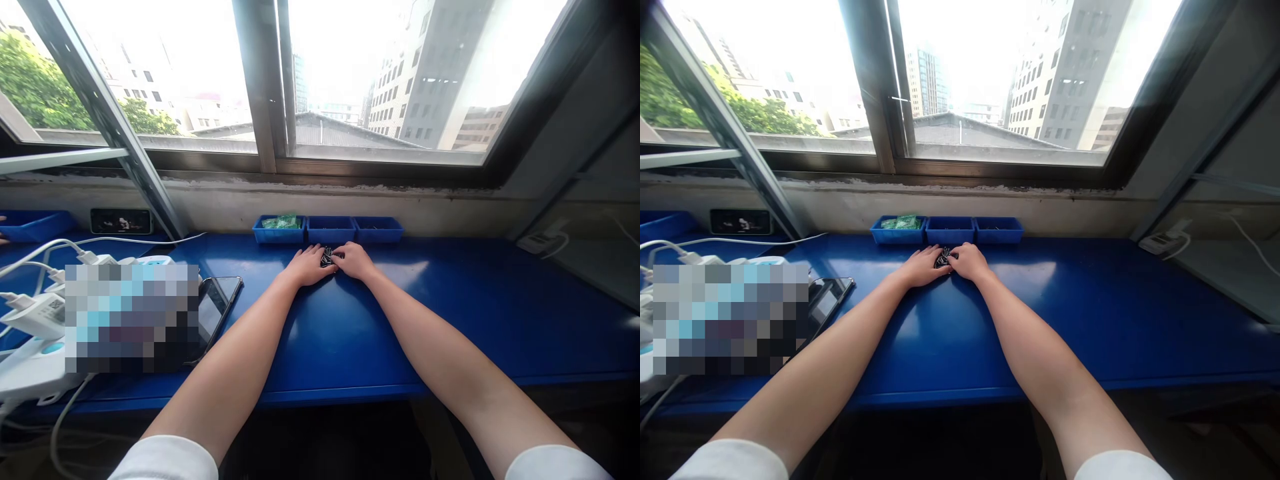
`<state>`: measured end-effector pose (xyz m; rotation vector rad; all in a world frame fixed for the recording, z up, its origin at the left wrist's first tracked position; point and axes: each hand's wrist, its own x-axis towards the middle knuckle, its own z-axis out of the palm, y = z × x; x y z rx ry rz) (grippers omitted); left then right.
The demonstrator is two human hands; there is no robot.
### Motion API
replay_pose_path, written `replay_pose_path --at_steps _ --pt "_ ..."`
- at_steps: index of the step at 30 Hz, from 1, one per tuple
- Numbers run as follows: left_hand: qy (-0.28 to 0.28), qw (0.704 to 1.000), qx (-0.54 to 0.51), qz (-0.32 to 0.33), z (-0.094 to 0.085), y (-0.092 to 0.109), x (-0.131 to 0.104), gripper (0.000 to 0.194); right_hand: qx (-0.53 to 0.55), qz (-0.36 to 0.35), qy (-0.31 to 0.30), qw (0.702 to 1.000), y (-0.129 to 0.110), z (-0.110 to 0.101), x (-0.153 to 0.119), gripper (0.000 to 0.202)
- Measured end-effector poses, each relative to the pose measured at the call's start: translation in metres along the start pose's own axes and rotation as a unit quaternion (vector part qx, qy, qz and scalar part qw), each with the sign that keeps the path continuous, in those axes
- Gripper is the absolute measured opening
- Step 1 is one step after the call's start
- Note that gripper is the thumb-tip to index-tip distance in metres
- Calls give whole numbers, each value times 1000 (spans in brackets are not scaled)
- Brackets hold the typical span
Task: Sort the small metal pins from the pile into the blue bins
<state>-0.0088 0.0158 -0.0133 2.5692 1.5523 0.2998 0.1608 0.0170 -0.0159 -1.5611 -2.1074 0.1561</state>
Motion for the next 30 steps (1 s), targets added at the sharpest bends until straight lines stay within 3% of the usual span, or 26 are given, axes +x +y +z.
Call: replay_pose_path --at_steps 13,19,25,30 --pt "14 1000 -16 15 1 -2 1 59 74 -36 34 996 3 1 1 17" --pt "15 999 -23 18 3 -6 4 57 112 -30 47 992 4 5 0 26" --pt "20 999 -22 24 3 -9 7 57 46 20 69 996 3 5 2 43" --pt "27 999 -19 33 4 -12 10 58 -17 73 32 997 2 -1 3 18"
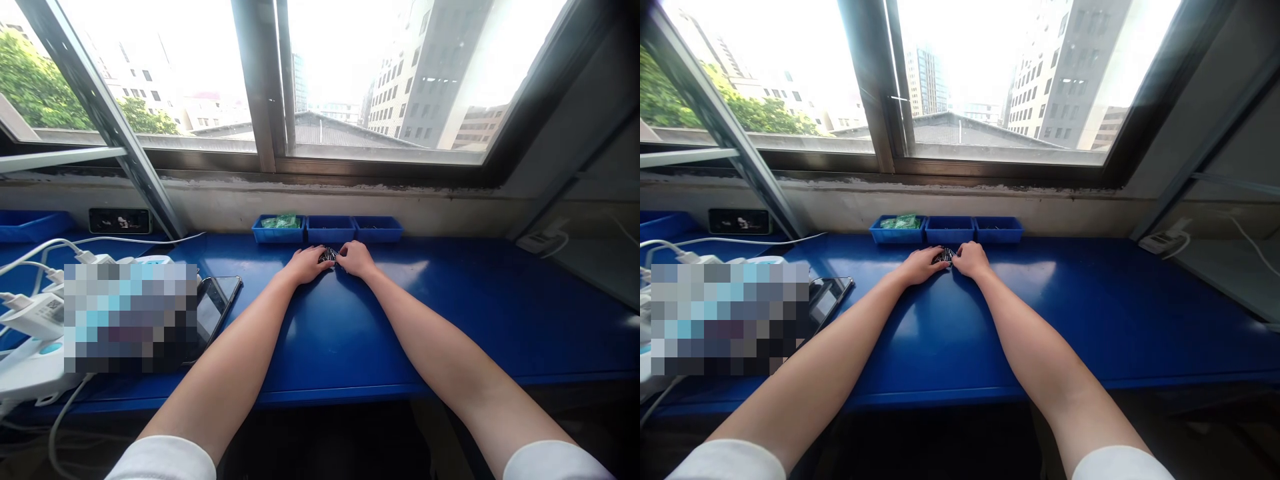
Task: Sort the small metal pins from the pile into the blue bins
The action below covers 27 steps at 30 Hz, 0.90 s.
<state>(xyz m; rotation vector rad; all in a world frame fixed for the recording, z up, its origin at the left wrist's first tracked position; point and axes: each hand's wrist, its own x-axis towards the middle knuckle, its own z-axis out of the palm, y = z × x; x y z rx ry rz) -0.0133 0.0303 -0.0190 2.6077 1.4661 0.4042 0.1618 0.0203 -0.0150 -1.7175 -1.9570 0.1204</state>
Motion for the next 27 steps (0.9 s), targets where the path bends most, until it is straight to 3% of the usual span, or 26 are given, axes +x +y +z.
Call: replay_pose_path --at_steps 7,10,14,18,22,27 --pt "-1 1000 -3 -11 0 1 -1 59 49 -10 -16 999 0 -1 -2 17" --pt "8 1000 -11 -17 -1 4 -3 60 109 -20 16 994 -1 -3 -2 16" --pt "60 998 -23 -11 -6 9 -5 58 223 -45 50 973 -2 -7 -3 18" --pt "145 988 -48 28 -12 14 -6 46 281 -86 2 956 -2 -8 -2 23" --pt "145 985 -62 65 -15 15 -6 27 338 -75 -16 938 -3 -7 -2 25" --pt "168 983 -45 56 -16 17 -8 25 376 -56 5 925 -6 -9 -2 32"
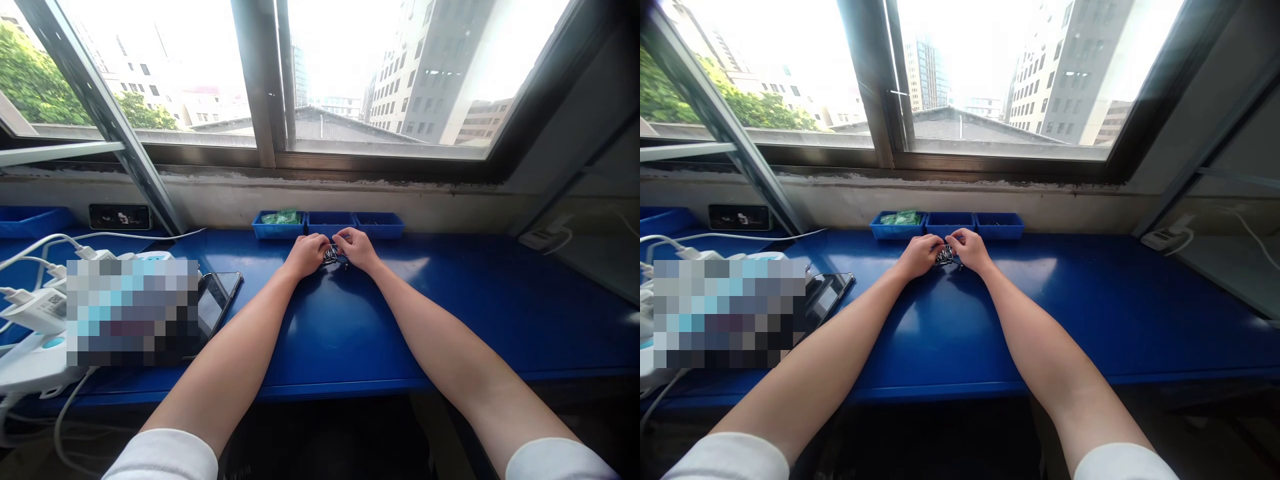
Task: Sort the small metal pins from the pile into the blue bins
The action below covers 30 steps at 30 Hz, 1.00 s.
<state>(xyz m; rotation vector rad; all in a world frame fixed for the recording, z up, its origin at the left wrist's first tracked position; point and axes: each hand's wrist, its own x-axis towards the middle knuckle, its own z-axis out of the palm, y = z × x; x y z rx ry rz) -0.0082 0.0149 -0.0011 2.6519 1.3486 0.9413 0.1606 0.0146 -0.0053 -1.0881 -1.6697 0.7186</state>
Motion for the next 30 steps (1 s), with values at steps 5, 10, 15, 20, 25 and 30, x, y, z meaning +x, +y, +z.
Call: replay_pose_path --at_steps 5,10,15,20,25,30 --pt "0 999 23 -29 -3 2 0 28 30 -14 16 999 -4 -7 -2 30" --pt "-7 999 29 -28 -3 3 0 30 67 -1 -2 998 -7 -14 -5 26" --pt "-24 999 29 -39 -2 2 -1 31 77 10 -12 997 -8 -13 -5 29" --pt "0 998 43 -52 0 1 -1 32 21 -8 34 999 -4 -14 -2 28" --pt "-2 993 58 -106 1 0 -1 36 -193 -10 178 965 2 -23 1 37" --pt "-24 990 63 -124 3 -3 -1 36 -351 37 179 919 15 -31 3 58"
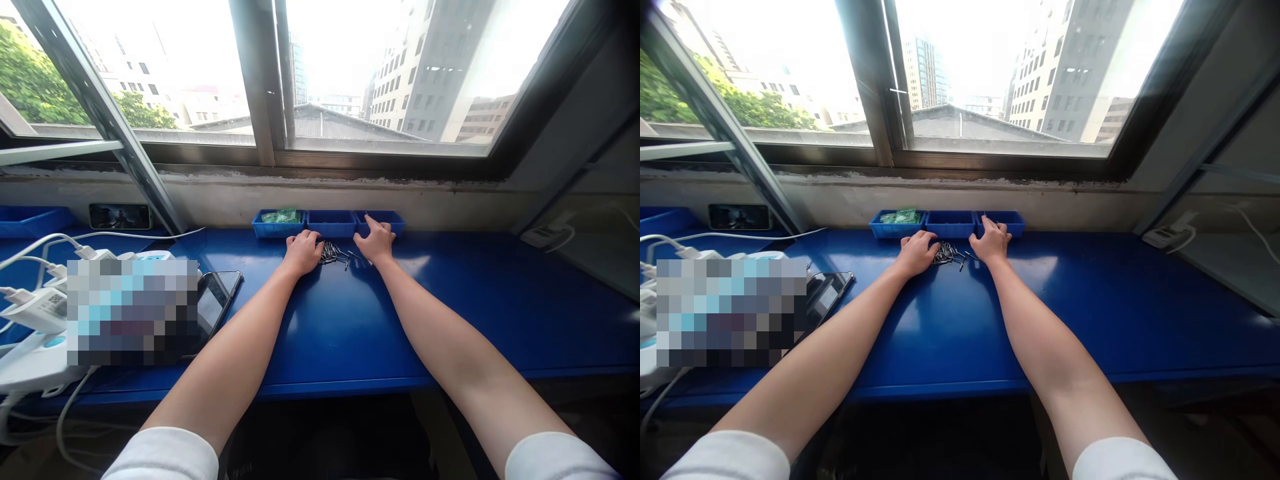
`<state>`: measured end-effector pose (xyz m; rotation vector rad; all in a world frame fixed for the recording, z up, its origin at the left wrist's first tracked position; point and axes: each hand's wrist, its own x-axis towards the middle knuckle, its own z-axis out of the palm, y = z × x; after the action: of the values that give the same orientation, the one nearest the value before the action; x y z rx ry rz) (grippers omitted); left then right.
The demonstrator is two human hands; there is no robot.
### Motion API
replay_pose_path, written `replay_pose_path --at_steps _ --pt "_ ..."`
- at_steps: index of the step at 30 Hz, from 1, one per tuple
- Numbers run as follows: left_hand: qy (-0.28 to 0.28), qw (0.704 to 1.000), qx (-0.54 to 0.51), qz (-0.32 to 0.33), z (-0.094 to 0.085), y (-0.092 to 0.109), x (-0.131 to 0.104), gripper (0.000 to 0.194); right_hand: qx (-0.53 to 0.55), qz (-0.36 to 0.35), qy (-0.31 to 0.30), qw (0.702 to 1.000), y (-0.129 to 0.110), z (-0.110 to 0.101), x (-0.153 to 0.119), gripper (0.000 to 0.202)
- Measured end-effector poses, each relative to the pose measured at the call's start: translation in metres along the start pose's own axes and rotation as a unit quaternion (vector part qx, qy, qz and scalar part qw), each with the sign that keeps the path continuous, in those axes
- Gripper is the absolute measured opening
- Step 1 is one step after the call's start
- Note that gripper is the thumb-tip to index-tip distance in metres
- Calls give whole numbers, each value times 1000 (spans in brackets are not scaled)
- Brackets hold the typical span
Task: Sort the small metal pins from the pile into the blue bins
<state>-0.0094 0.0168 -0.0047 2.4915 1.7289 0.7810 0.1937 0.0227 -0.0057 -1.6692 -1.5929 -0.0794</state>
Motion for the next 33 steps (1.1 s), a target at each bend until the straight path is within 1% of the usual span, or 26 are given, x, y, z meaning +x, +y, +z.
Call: replay_pose_path --at_steps 4,6,7,8,10,11,12,14,15,17,20,24,27,30,33 --pt "-13 1000 -1 1 2 -2 0 39 -45 46 -53 997 6 6 3 75" --pt "-30 1000 -2 3 2 -2 -1 45 -54 56 -74 994 4 8 2 78" --pt "-42 999 -2 5 3 -2 -1 50 -56 53 -72 994 2 8 1 76" --pt "-54 999 0 8 3 -3 -2 56 -59 46 -59 995 0 7 0 73" --pt "-75 997 5 13 4 -4 -2 66 -63 24 -24 997 -6 4 -2 60" --pt "-83 996 8 13 5 -5 -2 70 -62 16 -16 998 -9 2 -3 51" --pt "-87 996 10 12 5 -6 -2 73 -60 14 -26 998 -12 -1 -3 41" --pt "-82 997 10 2 6 -7 -1 71 -54 31 -88 994 -17 -7 -2 26" --pt "-73 997 10 -9 6 -8 0 68 -51 46 -128 989 -19 -9 0 24" --pt "-48 998 11 -37 5 -9 2 60 -51 76 -189 978 -22 -14 2 26" --pt "-19 997 13 -74 3 -9 4 53 -61 100 -245 962 -24 -20 5 28" --pt "-10 996 8 -92 1 -8 4 51 -92 107 -337 931 -26 -24 5 27" --pt "-15 996 9 -90 1 -7 4 51 -116 88 -362 921 -28 -23 4 27" --pt "-20 996 9 -86 1 -7 4 51 -123 58 -361 922 -31 -19 1 26" --pt "-23 996 9 -84 1 -6 4 50 -108 39 -346 931 -34 -15 -2 32"
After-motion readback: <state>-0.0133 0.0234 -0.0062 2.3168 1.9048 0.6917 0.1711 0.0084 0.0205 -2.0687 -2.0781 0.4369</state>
